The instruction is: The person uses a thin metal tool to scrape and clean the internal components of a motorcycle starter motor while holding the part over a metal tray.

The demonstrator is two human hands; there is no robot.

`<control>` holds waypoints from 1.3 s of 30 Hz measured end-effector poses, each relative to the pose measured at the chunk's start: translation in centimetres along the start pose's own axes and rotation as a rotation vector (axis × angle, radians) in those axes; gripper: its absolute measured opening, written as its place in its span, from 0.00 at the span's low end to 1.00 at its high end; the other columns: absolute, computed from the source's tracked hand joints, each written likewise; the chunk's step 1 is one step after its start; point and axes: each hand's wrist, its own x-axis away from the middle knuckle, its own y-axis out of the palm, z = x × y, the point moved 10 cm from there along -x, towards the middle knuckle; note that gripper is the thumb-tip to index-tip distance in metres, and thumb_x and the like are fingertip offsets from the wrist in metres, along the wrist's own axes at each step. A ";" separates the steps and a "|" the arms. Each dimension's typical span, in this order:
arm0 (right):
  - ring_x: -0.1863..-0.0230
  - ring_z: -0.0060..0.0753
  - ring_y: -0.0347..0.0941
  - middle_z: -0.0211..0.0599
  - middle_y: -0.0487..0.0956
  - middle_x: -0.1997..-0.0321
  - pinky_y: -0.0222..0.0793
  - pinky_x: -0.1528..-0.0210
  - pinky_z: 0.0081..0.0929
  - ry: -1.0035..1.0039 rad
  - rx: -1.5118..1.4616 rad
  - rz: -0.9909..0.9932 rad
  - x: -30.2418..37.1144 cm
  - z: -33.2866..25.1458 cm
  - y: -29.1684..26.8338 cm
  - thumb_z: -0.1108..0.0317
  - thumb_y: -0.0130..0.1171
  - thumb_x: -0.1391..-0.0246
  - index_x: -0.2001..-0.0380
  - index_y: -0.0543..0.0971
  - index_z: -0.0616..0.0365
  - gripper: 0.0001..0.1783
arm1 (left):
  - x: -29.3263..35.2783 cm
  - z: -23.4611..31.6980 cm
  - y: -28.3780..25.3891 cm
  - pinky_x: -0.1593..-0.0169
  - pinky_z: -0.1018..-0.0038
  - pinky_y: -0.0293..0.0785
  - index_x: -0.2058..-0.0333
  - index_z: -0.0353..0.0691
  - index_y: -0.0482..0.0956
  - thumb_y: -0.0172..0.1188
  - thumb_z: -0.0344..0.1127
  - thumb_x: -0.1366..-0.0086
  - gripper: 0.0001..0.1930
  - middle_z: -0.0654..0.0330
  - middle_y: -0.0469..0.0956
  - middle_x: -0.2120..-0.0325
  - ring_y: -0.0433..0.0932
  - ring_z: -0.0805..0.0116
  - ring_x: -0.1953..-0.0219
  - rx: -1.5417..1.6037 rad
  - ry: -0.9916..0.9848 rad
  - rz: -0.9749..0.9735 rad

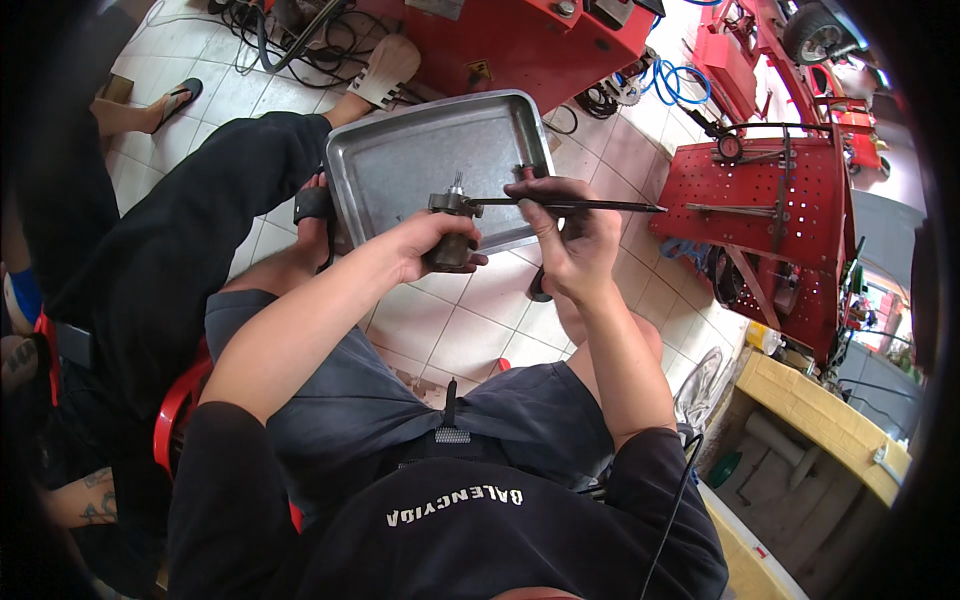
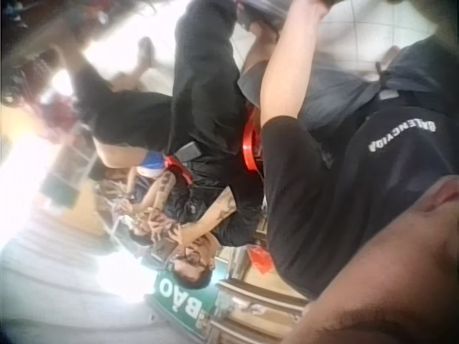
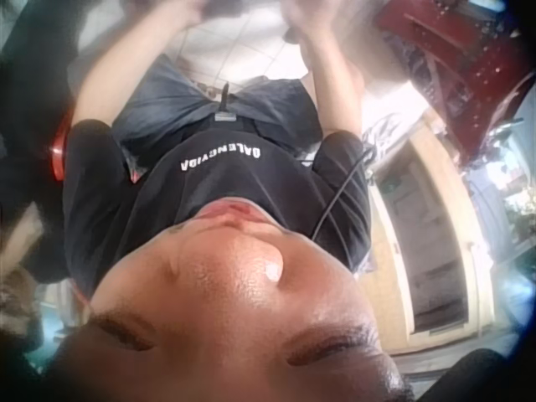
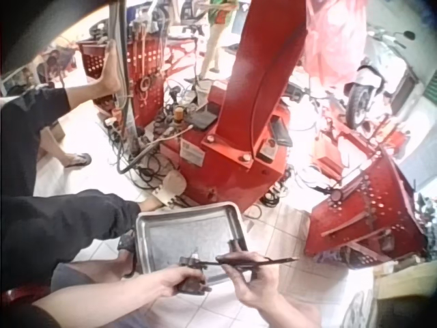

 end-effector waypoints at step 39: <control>0.64 0.30 0.78 0.37 0.80 0.65 0.75 0.61 0.27 0.387 -0.312 0.328 -1.2 8.4 -5.0 0.65 0.59 0.37 0.59 0.77 0.64 0.12 | -1.0 5.2 -3.5 0.57 0.58 0.83 0.63 0.37 0.74 0.63 0.28 0.40 0.08 0.57 0.76 0.66 0.80 0.59 0.64 0.035 0.242 0.148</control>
